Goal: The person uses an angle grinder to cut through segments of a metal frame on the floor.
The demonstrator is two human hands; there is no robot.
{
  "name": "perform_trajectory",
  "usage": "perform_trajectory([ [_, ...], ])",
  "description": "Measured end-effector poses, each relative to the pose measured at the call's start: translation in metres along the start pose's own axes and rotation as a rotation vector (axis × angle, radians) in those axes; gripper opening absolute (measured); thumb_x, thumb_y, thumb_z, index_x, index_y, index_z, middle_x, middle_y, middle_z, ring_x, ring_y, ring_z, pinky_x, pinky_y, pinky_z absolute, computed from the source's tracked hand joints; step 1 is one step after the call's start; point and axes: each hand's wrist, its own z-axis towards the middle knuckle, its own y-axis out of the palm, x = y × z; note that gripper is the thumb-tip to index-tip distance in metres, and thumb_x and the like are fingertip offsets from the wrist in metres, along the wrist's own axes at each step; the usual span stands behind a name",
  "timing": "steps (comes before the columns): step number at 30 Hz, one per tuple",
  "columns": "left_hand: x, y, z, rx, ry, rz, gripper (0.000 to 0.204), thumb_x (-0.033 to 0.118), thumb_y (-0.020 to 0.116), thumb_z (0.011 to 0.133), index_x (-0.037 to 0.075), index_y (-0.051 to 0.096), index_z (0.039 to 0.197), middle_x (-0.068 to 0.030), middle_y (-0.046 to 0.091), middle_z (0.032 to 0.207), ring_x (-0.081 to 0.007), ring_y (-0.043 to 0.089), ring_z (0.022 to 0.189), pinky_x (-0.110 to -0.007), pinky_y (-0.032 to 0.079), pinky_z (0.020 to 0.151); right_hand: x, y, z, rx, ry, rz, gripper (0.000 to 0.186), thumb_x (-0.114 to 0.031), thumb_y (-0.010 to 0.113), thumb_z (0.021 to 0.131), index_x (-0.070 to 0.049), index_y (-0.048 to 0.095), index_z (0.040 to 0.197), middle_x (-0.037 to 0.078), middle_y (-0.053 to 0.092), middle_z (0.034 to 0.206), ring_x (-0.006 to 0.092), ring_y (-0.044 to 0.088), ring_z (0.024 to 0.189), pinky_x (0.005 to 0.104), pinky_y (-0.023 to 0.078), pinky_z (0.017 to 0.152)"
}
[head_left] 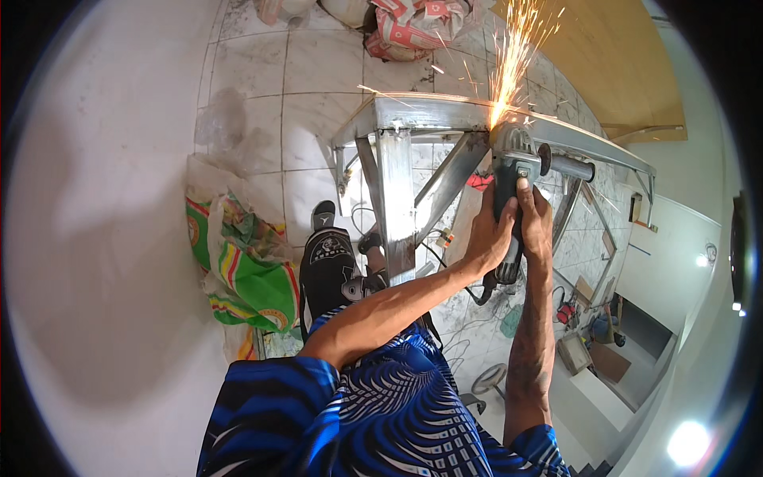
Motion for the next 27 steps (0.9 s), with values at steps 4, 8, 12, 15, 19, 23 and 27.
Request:
perform_trajectory([
  [4,-0.007,-0.002,0.004,-0.008,0.033,0.015,0.062,0.036,0.044,0.103,-0.003,0.026,0.147,-0.0221,0.052,0.131,-0.0270,0.052,0.121,-0.035,0.040,0.102,-0.003,0.002,0.000,-0.003,0.006,0.015,0.063,-0.059,0.055,0.093,0.004,0.064,0.093,0.008,0.061,0.076,0.0143,0.050,0.072,0.0319,0.043,0.066],
  [8,-0.004,-0.002,0.003,-0.015,-0.001,-0.010,0.060,0.034,0.044,0.104,-0.003,0.026,0.148,-0.0215,0.051,0.132,-0.0259,0.051,0.122,-0.034,0.039,0.103,-0.001,0.000,0.000,0.002,-0.001,-0.007,0.063,-0.058,0.056,0.093,0.004,0.064,0.093,0.010,0.061,0.076,0.0144,0.050,0.073,0.0318,0.043,0.066],
  [12,-0.005,-0.002,0.004,-0.038,0.013,-0.030,0.060,0.033,0.043,0.104,-0.004,0.026,0.148,-0.0209,0.049,0.135,-0.0255,0.049,0.124,-0.034,0.039,0.104,0.004,0.000,0.002,0.022,0.015,-0.020,0.063,-0.058,0.056,0.093,0.005,0.064,0.092,0.011,0.061,0.075,0.0149,0.050,0.072,0.0327,0.044,0.066],
  [15,-0.005,-0.002,0.003,-0.030,0.011,-0.021,0.060,0.033,0.043,0.104,-0.004,0.026,0.148,-0.0207,0.048,0.136,-0.0251,0.048,0.125,-0.034,0.039,0.104,0.004,0.000,0.003,0.007,0.019,-0.026,0.064,-0.059,0.056,0.093,0.005,0.064,0.092,0.010,0.061,0.074,0.0151,0.050,0.071,0.0333,0.044,0.065],
  [19,-0.008,0.001,0.001,-0.010,0.018,-0.062,0.060,0.033,0.043,0.104,-0.005,0.026,0.148,-0.0206,0.048,0.136,-0.0252,0.048,0.125,-0.034,0.039,0.104,-0.005,0.001,-0.002,0.011,0.004,0.002,0.063,-0.058,0.057,0.093,0.005,0.064,0.091,0.008,0.059,0.072,0.0141,0.050,0.069,0.0325,0.043,0.063],
  [23,-0.006,0.000,0.002,-0.018,0.016,-0.023,0.062,0.034,0.043,0.104,-0.004,0.024,0.149,-0.0212,0.047,0.138,-0.0256,0.048,0.126,-0.033,0.039,0.104,-0.007,-0.001,-0.002,-0.002,0.044,-0.001,0.061,-0.057,0.057,0.093,0.004,0.064,0.092,0.007,0.059,0.073,0.0127,0.050,0.071,0.0309,0.043,0.063],
  [27,0.001,0.002,-0.003,-0.005,-0.031,-0.045,0.066,0.037,0.045,0.103,-0.005,0.022,0.149,-0.0234,0.046,0.139,-0.0275,0.048,0.128,-0.034,0.039,0.105,-0.011,-0.001,-0.004,-0.024,0.038,0.045,0.060,-0.056,0.057,0.094,0.003,0.064,0.093,0.006,0.060,0.076,0.0125,0.050,0.072,0.0303,0.043,0.063],
])
